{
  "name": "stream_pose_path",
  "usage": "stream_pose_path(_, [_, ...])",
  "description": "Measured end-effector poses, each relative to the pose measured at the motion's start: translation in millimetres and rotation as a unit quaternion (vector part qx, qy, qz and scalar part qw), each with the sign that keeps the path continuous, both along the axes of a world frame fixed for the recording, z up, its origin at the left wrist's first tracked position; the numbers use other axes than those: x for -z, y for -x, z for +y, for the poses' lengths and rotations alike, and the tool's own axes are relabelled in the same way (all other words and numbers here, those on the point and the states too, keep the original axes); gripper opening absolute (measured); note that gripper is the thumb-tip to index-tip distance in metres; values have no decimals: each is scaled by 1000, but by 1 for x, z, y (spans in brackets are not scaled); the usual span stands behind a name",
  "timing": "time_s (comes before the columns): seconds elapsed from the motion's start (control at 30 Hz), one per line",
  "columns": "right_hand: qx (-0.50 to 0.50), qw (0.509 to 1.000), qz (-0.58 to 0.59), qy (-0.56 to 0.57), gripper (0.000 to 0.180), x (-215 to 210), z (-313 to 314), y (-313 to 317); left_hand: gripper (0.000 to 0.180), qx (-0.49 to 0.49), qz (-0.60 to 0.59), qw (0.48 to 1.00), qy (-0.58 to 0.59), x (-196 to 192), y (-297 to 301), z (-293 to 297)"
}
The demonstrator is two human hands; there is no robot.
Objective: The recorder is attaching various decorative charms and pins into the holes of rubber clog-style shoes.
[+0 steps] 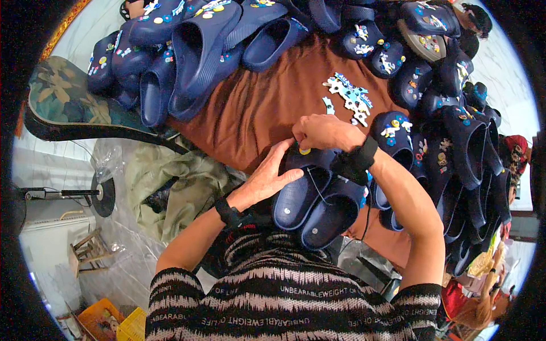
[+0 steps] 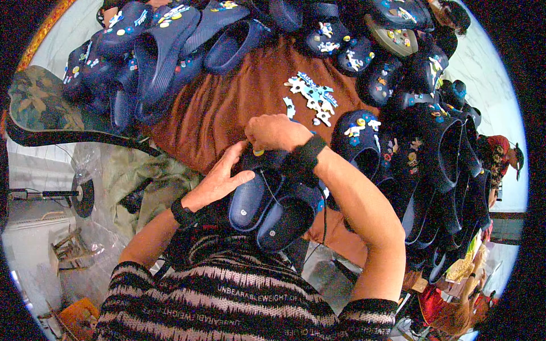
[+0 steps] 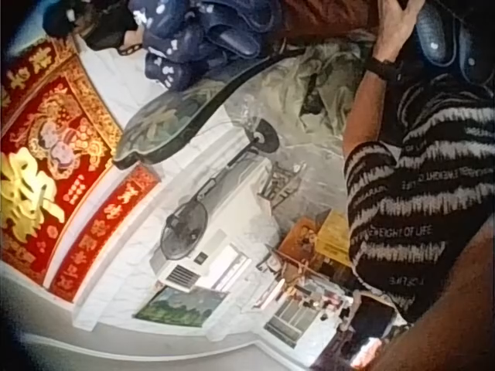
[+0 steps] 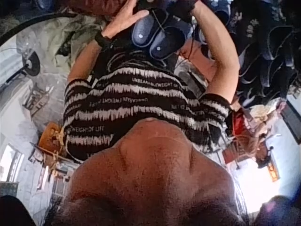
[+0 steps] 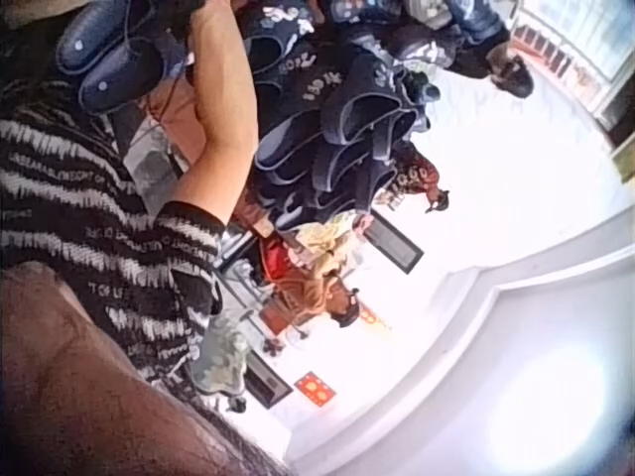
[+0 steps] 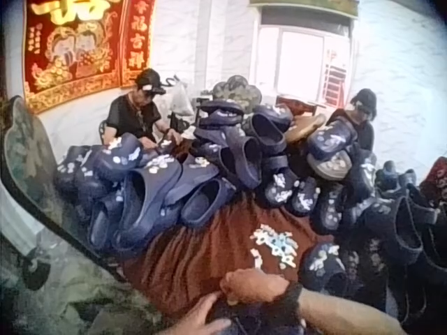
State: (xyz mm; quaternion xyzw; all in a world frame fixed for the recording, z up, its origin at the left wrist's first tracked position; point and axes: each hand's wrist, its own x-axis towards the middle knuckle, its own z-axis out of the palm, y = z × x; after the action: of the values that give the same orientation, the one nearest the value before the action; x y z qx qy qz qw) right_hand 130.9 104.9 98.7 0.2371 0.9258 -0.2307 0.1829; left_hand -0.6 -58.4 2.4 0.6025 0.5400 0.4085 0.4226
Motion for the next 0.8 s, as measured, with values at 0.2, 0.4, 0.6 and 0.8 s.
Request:
stream_pose_path(0.2, [-46,991,-91,-87,33,1,-1,15,84,6,-21,1000,8,2,2,1])
stream_pose_path(0.4, [-115,974,-108,-165,25,-2,-15,20,86,9,2,1000,-7,1,3,3])
stream_pose_path(0.6, [-95,974,-74,-189,24,-4,-25,31,84,-13,6,1000,0,3,5,-2])
stream_pose_path(0.8, [25,992,113,41,22,16,4,-20,71,2,-44,998,44,1,1,0])
